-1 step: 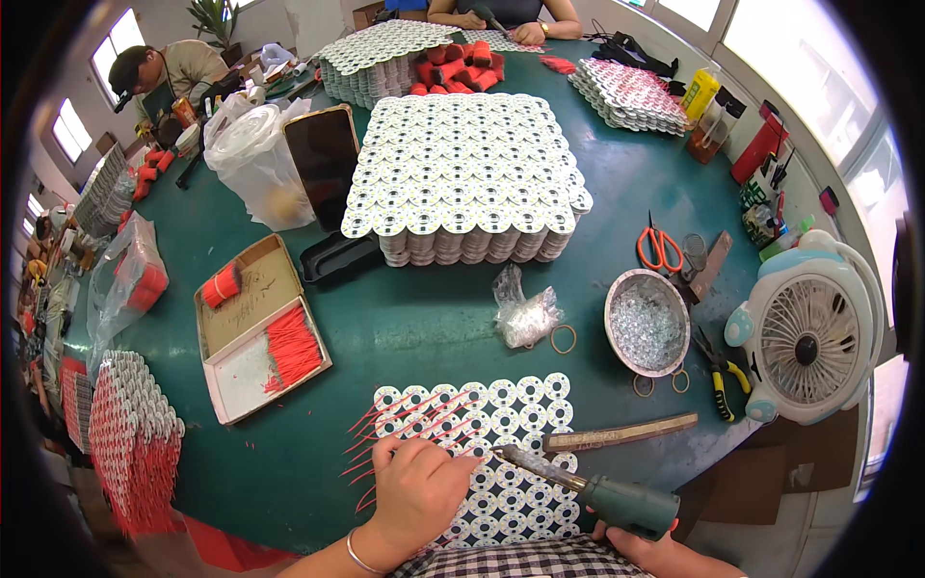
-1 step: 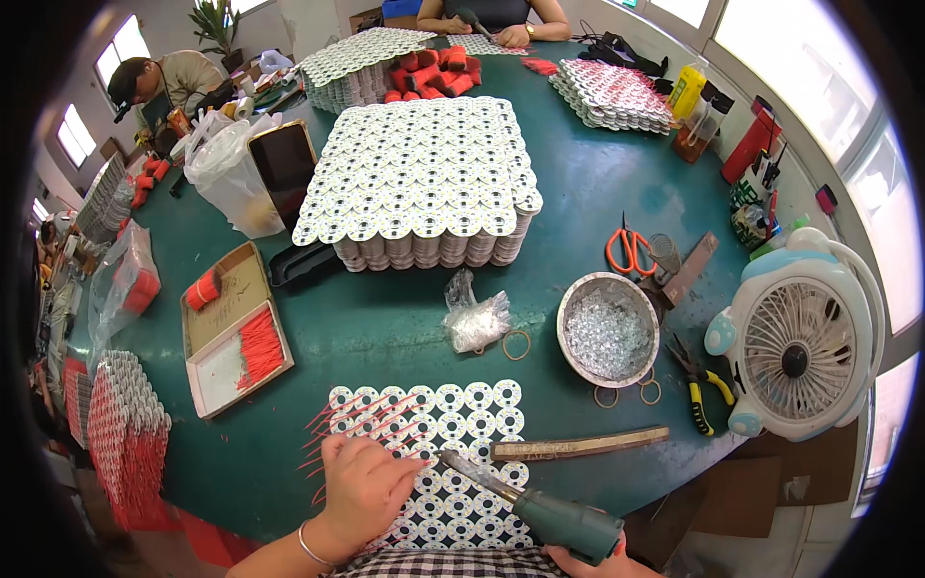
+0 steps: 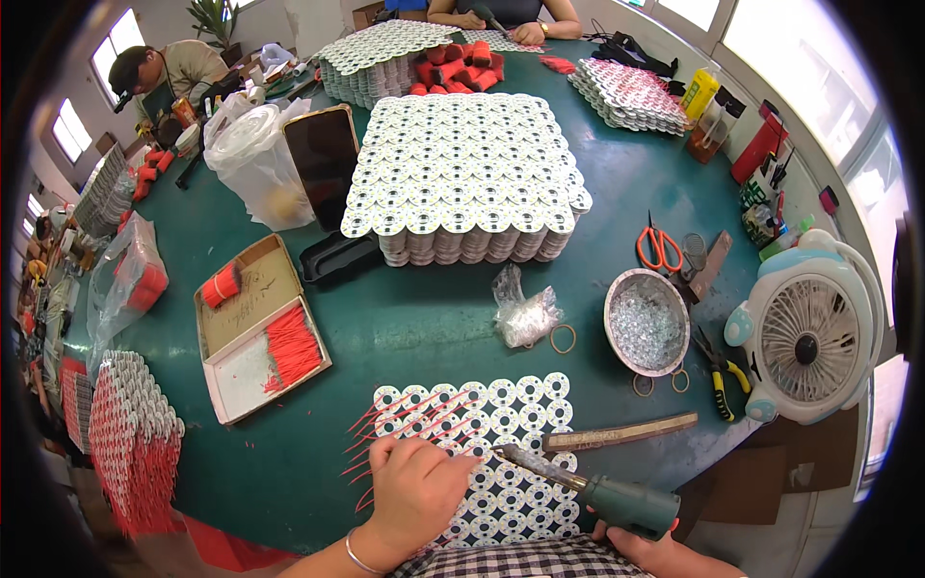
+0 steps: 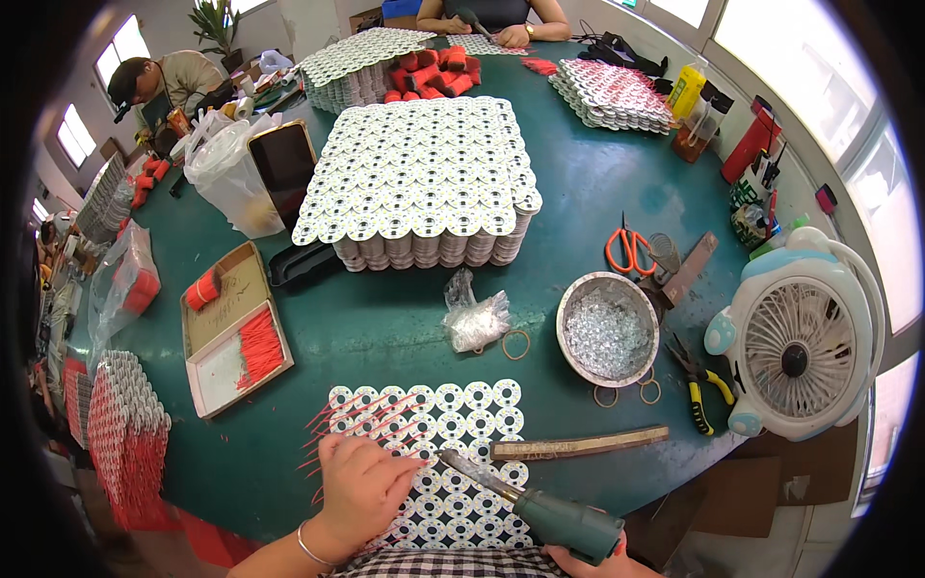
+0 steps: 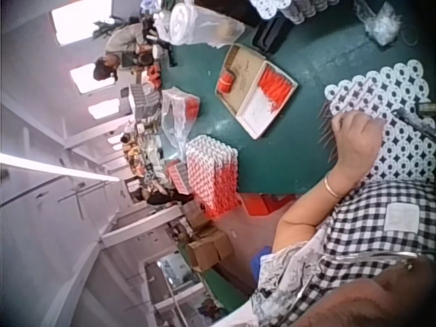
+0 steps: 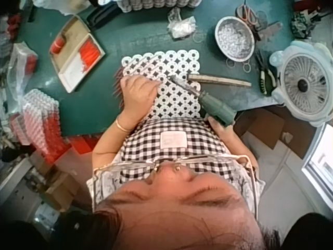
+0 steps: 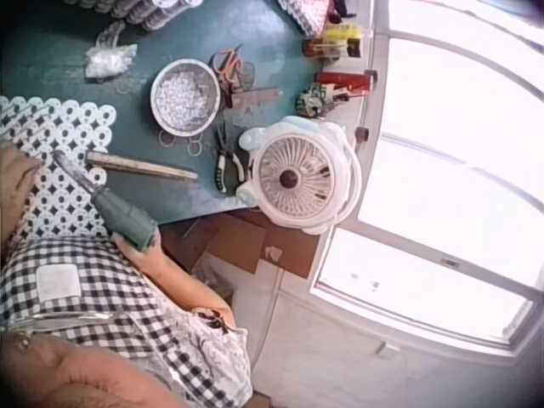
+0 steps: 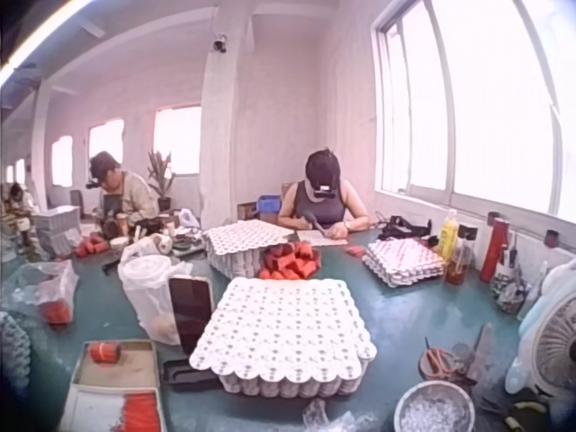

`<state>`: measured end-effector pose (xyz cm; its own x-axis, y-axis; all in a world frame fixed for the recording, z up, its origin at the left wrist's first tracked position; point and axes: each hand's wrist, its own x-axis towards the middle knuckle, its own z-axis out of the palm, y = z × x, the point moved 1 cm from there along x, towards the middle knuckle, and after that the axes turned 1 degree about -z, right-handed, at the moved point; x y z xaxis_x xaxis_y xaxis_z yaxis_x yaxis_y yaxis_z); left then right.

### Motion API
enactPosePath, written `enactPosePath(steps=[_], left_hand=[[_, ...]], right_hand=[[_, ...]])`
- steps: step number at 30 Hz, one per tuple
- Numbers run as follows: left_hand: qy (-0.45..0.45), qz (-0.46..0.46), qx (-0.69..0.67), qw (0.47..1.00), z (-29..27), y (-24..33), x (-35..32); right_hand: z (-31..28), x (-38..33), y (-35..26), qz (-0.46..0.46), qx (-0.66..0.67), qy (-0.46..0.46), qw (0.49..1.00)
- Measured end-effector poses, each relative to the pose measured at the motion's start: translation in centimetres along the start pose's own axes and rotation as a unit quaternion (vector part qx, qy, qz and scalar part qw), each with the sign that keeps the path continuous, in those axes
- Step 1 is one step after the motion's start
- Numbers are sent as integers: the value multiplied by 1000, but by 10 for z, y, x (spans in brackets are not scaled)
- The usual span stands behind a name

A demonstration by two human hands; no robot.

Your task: The person solders red leads onto a wiring grid of circular electronic components on a circuit board using a soldering iron.

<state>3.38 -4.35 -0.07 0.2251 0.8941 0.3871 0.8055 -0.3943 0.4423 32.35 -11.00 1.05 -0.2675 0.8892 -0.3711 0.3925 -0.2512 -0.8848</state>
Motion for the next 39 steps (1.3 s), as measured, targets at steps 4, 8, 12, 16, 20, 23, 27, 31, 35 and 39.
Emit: enactPosePath(steps=[4,8,12,16,20,23,27,31,35,39], left_hand=[[22,6,16,1000,-20,7,-2],[0,24,18,1000,-13,7,-13],[4,17,28,999,-8,6,-20],[-2,18,22,1000,-9,6,-20],[-3,21,16,1000,-4,5,-20],[-11,17,15,1000,-4,5,-21],[-4,22,17,1000,-4,6,-22],[-2,24,19,1000,-3,7,-23],[-1,22,25,999,-3,6,-23],[20,30,19,999,-3,8,-18]], right_hand=[[-2,3,4,-45,94,3,995],[-3,-2,10,-18,99,-19,995],[1,-6,22,-16,104,-48,993],[7,-4,11,-4,124,-27,992],[8,-5,11,-9,119,-43,992],[10,-3,9,-21,104,-40,994],[10,-1,4,-118,-21,-16,993],[9,6,7,-359,-298,-11,884],[12,-10,7,8,94,-40,995],[16,-10,0,-55,146,15,988]])
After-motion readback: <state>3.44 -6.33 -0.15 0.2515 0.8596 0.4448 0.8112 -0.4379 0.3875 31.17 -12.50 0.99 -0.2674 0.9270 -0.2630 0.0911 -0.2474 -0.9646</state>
